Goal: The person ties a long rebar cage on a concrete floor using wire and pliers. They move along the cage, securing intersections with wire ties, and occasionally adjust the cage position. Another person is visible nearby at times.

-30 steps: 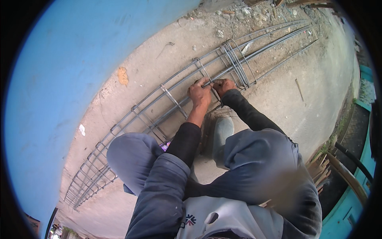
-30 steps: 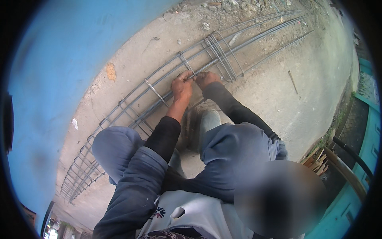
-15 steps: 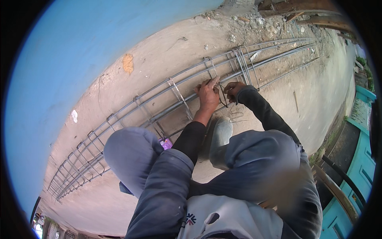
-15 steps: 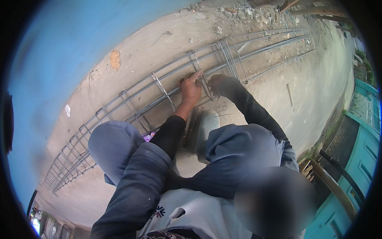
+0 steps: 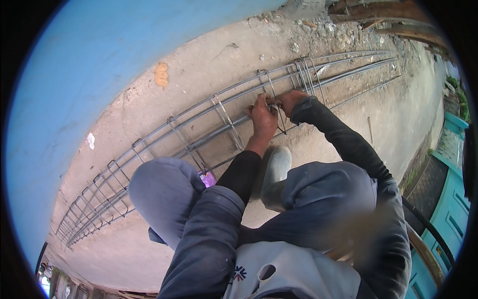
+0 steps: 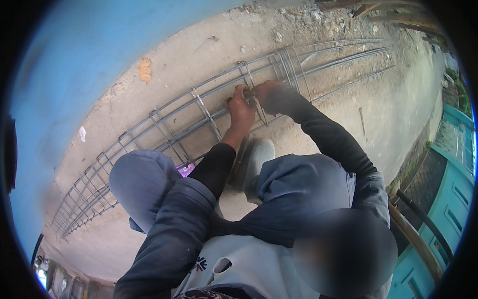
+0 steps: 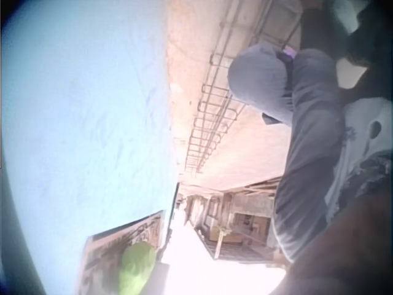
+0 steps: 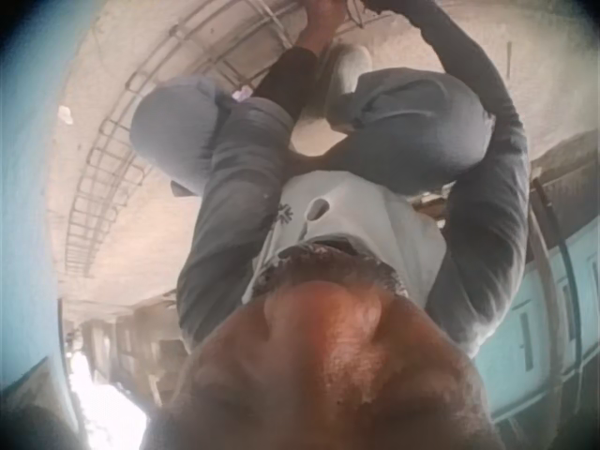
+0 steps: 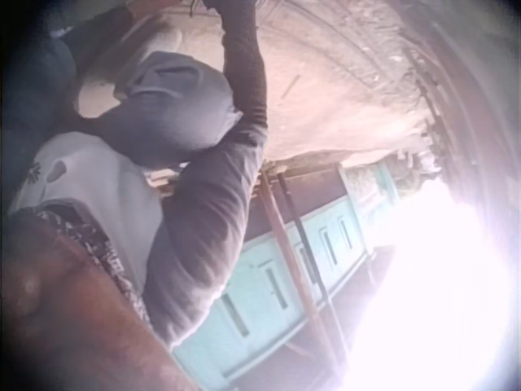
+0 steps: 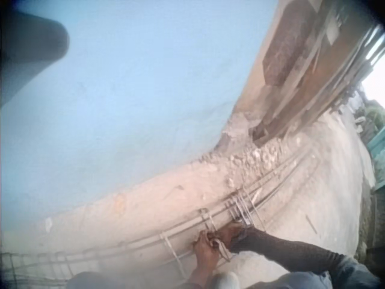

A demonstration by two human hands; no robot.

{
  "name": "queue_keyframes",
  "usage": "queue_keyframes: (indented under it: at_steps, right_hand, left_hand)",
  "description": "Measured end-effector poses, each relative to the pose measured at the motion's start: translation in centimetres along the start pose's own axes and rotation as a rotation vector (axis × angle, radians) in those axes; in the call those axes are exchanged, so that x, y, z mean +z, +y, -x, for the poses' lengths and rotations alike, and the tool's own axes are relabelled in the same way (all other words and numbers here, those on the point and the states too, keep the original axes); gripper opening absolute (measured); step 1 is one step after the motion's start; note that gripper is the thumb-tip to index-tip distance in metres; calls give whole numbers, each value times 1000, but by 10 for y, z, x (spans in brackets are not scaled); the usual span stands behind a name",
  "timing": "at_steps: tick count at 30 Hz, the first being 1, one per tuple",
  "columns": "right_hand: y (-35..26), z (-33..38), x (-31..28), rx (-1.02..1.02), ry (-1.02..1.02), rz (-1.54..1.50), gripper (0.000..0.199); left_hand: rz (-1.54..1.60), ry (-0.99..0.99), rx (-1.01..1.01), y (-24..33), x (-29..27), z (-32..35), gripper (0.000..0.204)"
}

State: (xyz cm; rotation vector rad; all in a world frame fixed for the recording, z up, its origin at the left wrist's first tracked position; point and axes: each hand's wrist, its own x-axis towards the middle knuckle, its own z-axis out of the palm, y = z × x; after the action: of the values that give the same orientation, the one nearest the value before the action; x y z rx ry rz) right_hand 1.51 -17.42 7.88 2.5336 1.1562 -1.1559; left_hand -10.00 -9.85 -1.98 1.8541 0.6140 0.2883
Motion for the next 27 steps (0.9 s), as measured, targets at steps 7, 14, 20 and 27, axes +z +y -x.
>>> queue_keyframes:
  at_steps: [7, 14, 20, 27]
  right_hand:
    - [46, -45, 19, 179, 205, -238, 24]
    - [52, -25, 48, 70, 173, -60, 23]
    - [63, -21, 66, 60, -137, -573, 19]
    - [29, 26, 63, 335, 64, -2084, 27]
  left_hand:
    - [-20, 24, -69, 23, 8, -4, 46]
    - [0, 29, -47, 16, 2, -3, 41]
    - [5, -14, -44, 13, 4, -5, 38]
    - [-284, -61, 202, 6, -42, -35, 37]
